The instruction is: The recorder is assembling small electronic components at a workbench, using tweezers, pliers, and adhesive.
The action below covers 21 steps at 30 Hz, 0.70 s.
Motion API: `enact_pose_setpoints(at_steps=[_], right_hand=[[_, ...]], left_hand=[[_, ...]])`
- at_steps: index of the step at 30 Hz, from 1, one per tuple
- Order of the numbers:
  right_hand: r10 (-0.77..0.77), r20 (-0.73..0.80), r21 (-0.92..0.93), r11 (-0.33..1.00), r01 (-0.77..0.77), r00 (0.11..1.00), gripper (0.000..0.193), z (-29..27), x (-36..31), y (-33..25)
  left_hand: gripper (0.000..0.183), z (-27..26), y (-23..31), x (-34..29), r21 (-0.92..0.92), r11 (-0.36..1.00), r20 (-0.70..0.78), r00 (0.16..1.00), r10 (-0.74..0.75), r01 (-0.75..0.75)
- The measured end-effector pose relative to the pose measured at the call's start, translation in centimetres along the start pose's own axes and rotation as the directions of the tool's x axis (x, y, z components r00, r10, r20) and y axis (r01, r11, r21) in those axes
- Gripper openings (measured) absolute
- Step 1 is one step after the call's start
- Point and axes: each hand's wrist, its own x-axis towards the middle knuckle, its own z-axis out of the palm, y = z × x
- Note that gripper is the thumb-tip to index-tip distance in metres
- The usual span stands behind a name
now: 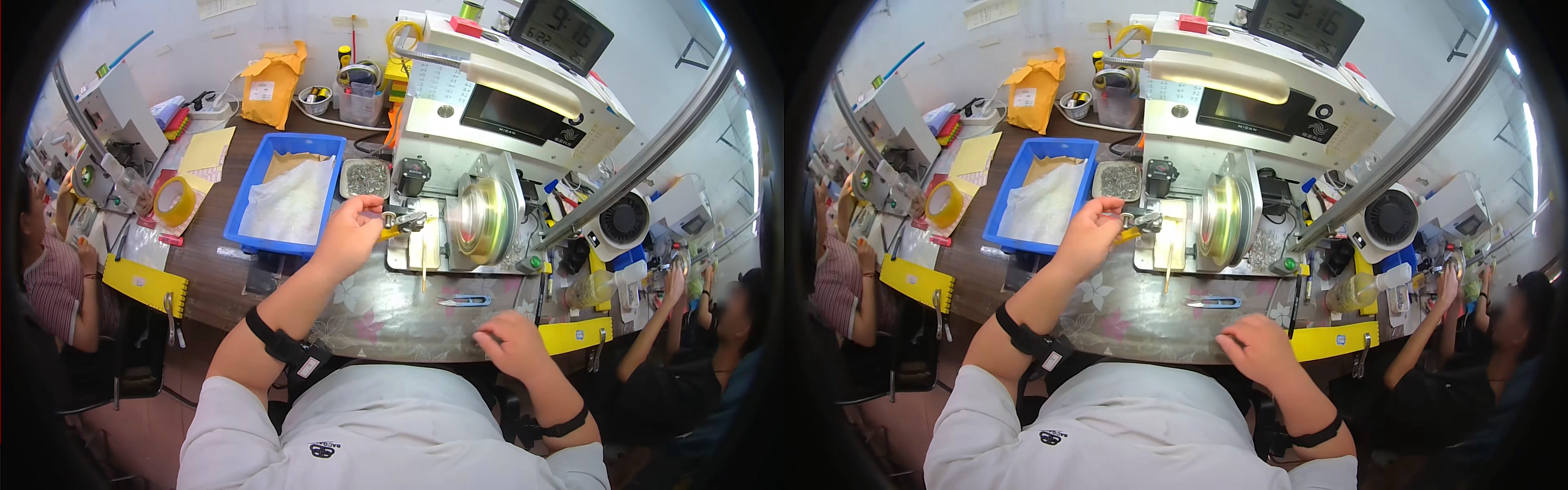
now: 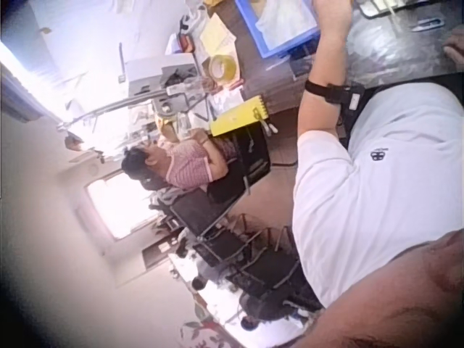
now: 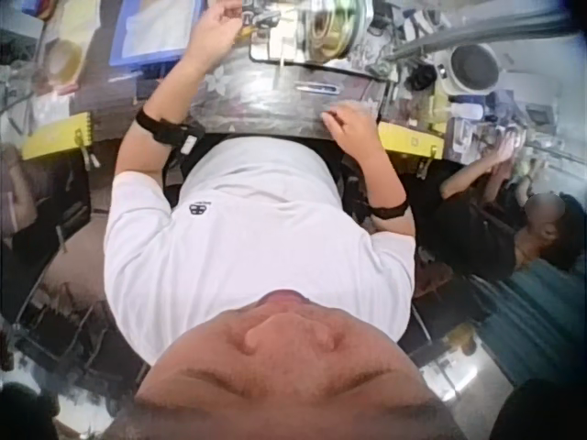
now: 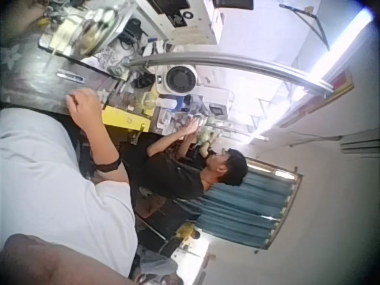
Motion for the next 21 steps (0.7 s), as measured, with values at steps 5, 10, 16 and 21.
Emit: enact_pose_setpoints(at_steps=[5, 10, 16, 21], right_hand=[[-0.064, -0.129, -0.256, 0.966, 0.029, 0.990, 0.022, 3.8, 2.2, 0.3], [-0.035, -0.115, -0.395, 0.918, -0.014, 0.993, 0.030, 5.4, 3.3, 1.3], [-0.028, -0.043, -0.328, 0.945, 0.012, 0.999, 0.025, 4.6, 3.8, 1.9], [0.148, 0.106, 0.073, 0.985, -0.157, 0.983, 0.015, 2.2, 2.8, -1.4]], left_hand=[[0.034, 0.9, 1.0, -0.3, -0.230, 0.962, 0.145, 0.983, -0.117, 0.148], [0.029, 0.3, -0.4, -0.6, -0.150, 0.981, 0.203, 0.975, -0.095, 0.127], [0.017, -0.4, -0.8, -0.7, 0.071, 0.997, 0.133, 0.990, -0.051, 0.042], [0.010, -1.0, 2.2, -1.4, 0.261, 0.965, 0.103, 0.994, -0.045, 0.017]])
